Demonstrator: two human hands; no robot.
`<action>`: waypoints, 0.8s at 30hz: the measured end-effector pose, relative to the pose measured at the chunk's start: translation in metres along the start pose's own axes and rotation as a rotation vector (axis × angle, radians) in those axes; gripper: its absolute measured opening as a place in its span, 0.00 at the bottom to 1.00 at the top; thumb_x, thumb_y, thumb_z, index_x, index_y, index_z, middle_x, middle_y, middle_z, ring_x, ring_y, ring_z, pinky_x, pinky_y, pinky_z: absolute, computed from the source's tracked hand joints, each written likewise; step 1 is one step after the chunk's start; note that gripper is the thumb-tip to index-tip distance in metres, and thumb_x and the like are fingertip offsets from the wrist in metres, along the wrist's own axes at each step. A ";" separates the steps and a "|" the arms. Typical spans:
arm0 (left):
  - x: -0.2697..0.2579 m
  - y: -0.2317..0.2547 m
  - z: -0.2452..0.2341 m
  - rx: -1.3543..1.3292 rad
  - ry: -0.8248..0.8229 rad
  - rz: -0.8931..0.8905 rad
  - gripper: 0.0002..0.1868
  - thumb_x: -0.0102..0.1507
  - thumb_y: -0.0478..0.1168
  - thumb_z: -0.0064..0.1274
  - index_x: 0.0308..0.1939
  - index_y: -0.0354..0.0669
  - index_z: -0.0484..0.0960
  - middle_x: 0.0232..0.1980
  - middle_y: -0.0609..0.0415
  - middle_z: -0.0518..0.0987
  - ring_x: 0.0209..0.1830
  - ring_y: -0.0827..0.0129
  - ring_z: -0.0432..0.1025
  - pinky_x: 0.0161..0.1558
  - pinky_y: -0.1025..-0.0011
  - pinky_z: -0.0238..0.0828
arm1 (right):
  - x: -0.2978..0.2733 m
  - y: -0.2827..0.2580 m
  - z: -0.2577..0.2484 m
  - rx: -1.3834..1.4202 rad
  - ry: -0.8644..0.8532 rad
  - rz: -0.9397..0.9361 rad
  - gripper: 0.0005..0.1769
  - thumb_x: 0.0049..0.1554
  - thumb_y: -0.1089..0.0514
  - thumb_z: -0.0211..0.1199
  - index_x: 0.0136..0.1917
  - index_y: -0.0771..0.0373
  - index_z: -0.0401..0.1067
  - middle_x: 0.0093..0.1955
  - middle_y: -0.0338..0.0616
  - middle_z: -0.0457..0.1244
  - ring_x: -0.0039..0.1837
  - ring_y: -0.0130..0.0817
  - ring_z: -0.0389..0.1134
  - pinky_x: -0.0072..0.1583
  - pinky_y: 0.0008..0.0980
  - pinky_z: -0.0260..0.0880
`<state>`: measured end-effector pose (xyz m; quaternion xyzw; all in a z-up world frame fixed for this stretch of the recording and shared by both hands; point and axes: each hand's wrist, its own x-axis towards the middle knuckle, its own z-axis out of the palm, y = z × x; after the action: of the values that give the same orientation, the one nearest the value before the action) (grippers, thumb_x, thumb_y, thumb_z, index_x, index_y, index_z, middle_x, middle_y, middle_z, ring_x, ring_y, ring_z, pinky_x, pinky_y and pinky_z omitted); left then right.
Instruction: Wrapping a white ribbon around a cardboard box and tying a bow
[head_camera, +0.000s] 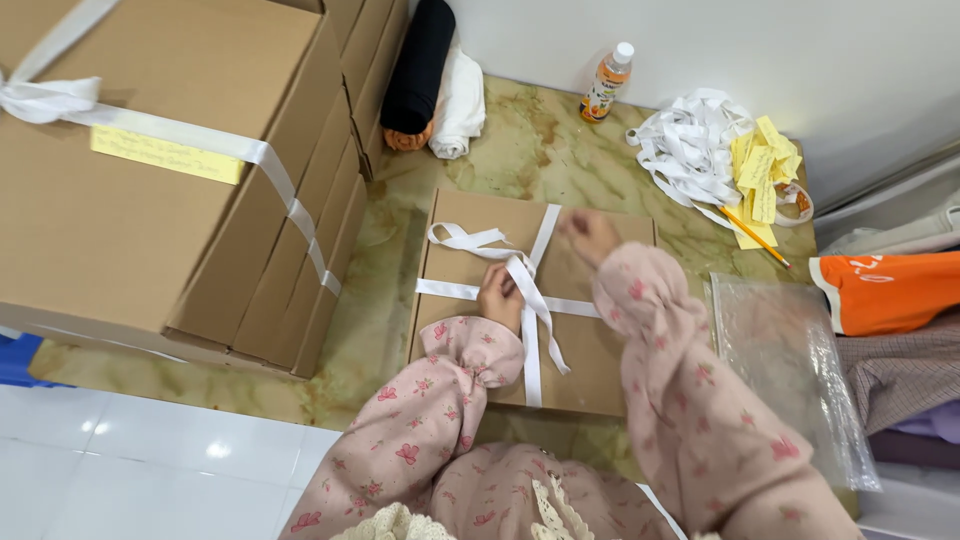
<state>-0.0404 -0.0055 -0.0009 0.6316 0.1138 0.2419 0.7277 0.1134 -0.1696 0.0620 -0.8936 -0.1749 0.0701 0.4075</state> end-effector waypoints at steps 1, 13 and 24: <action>-0.002 0.002 0.005 -0.003 -0.002 -0.008 0.13 0.59 0.23 0.59 0.47 0.34 0.83 0.50 0.50 0.77 0.50 0.54 0.78 0.53 0.66 0.79 | -0.023 0.001 0.004 -0.003 -0.001 0.008 0.12 0.65 0.51 0.57 0.49 0.57 0.78 0.47 0.47 0.71 0.55 0.42 0.73 0.59 0.40 0.71; -0.013 0.029 0.035 -0.396 0.283 -0.613 0.17 0.53 0.37 0.74 0.45 0.45 0.89 0.39 0.52 0.80 0.36 0.66 0.81 0.41 0.74 0.81 | -0.097 -0.078 0.041 -0.569 -0.045 -0.101 0.50 0.60 0.52 0.59 0.84 0.29 0.34 0.85 0.51 0.19 0.82 0.60 0.28 0.73 0.59 0.38; -0.009 0.014 0.040 -0.770 0.316 -0.848 0.13 0.60 0.32 0.66 0.48 0.37 0.84 0.48 0.36 0.84 0.42 0.52 0.82 0.48 0.63 0.82 | -0.077 -0.067 0.052 0.039 0.258 -0.137 0.26 0.52 0.42 0.73 0.62 0.19 0.74 0.83 0.33 0.39 0.76 0.47 0.46 0.75 0.49 0.41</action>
<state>-0.0325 -0.0436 0.0184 0.1777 0.3671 0.0448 0.9119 0.0108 -0.1211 0.0765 -0.8731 -0.1802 -0.0697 0.4476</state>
